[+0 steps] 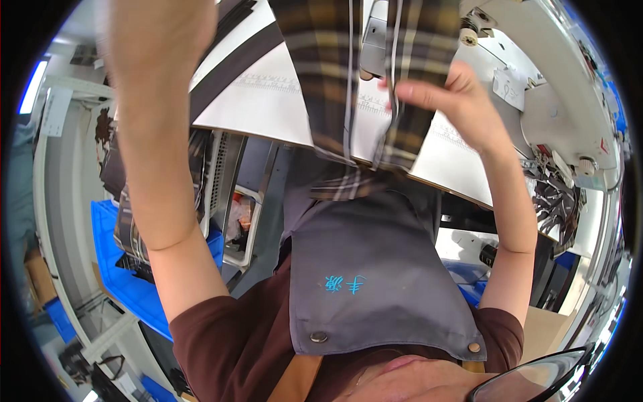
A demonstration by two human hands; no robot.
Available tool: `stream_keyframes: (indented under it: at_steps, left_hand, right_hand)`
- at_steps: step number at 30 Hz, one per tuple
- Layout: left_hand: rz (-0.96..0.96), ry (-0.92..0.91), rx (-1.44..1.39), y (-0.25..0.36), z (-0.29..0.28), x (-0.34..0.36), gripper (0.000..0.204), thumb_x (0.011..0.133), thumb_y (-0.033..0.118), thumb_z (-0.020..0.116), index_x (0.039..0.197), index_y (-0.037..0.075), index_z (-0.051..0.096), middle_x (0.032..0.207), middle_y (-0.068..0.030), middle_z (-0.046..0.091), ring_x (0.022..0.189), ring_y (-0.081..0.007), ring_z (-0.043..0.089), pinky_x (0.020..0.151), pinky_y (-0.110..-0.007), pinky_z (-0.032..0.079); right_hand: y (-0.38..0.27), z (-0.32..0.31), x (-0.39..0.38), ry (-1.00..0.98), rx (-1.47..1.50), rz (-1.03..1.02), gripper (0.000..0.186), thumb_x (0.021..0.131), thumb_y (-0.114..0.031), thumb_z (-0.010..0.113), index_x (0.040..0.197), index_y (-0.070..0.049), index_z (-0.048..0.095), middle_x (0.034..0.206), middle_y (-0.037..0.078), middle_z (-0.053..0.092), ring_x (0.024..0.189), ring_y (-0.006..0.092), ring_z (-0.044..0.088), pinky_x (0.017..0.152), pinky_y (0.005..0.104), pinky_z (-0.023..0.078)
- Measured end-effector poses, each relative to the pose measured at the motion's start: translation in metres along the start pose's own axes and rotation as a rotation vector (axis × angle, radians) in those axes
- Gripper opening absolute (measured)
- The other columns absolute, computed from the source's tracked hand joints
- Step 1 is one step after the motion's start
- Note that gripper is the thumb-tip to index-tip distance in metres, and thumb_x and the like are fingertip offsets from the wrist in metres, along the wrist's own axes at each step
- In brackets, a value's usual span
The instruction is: The person sews zippers onto plaid fabric pouches using an industrial sewing machine. They align the zipper tape with the fabric edges, guide the material under the needle, and stitch along the zipper teeth. The person handles multiple pouches sequentially, inspecting the stitching and adjusting the fabric as needed.
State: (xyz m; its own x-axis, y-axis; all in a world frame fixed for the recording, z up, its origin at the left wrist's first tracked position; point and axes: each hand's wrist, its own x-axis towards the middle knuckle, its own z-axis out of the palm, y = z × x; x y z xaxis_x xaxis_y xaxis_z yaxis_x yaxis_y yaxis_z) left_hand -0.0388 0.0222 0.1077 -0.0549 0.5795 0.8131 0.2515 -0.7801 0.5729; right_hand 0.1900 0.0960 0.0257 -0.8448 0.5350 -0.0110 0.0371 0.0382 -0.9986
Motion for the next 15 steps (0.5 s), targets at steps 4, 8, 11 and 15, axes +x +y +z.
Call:
stream_keyframes:
  at_steps: [4, 8, 11, 15]
  left_hand:
    - [-0.677, 0.08, -0.247, -0.087, -0.001, -0.031, 0.063, 0.077, -0.012, 0.061, 0.136, 0.0, 0.045, 0.125, -0.0101, 0.058, 0.101, -0.0157, 0.062, 0.084, -0.026, 0.054]
    - [-0.872, -0.039, -0.009, -0.157, -0.004, -0.06, 0.054, 0.08, -0.007, 0.062, 0.132, 0.002, 0.05, 0.115, -0.0061, 0.057, 0.094, -0.0134, 0.058, 0.078, -0.024, 0.05]
    - [-0.845, -0.089, 0.241, -0.175, 0.0, -0.072, 0.044, 0.08, 0.002, 0.068, 0.123, 0.003, 0.058, 0.091, -0.0017, 0.061, 0.078, -0.0072, 0.056, 0.073, -0.02, 0.045]
    - [-0.7, -0.095, 0.485, -0.173, 0.01, -0.078, 0.055, 0.075, 0.005, 0.07, 0.128, 0.01, 0.057, 0.102, -0.0122, 0.067, 0.094, -0.0197, 0.063, 0.086, -0.03, 0.049]
  right_hand:
    - [0.047, 0.01, -0.027, 0.119, 0.089, 0.328, 0.029, 0.083, -0.002, 0.068, 0.111, 0.002, 0.062, 0.103, 0.007, 0.069, 0.088, 0.008, 0.062, 0.082, 0.0248, 0.05]
    - [0.058, 0.021, -0.054, 0.234, 0.11, 0.232, 0.074, 0.085, 0.003, 0.063, 0.148, -0.01, 0.027, 0.11, 0.008, 0.064, 0.087, 0.0077, 0.058, 0.078, 0.0226, 0.047]
    - [0.057, 0.02, -0.052, 0.24, 0.09, 0.182, 0.059, 0.09, -0.002, 0.056, 0.144, -0.011, 0.034, 0.1, 0.004, 0.062, 0.083, 0.0127, 0.059, 0.07, 0.0257, 0.048]
    - [0.072, 0.005, -0.019, 0.214, -0.909, -0.311, 0.041, 0.082, -0.003, 0.058, 0.122, -0.008, 0.055, 0.107, 0.007, 0.06, 0.083, 0.0215, 0.06, 0.069, 0.0321, 0.051]
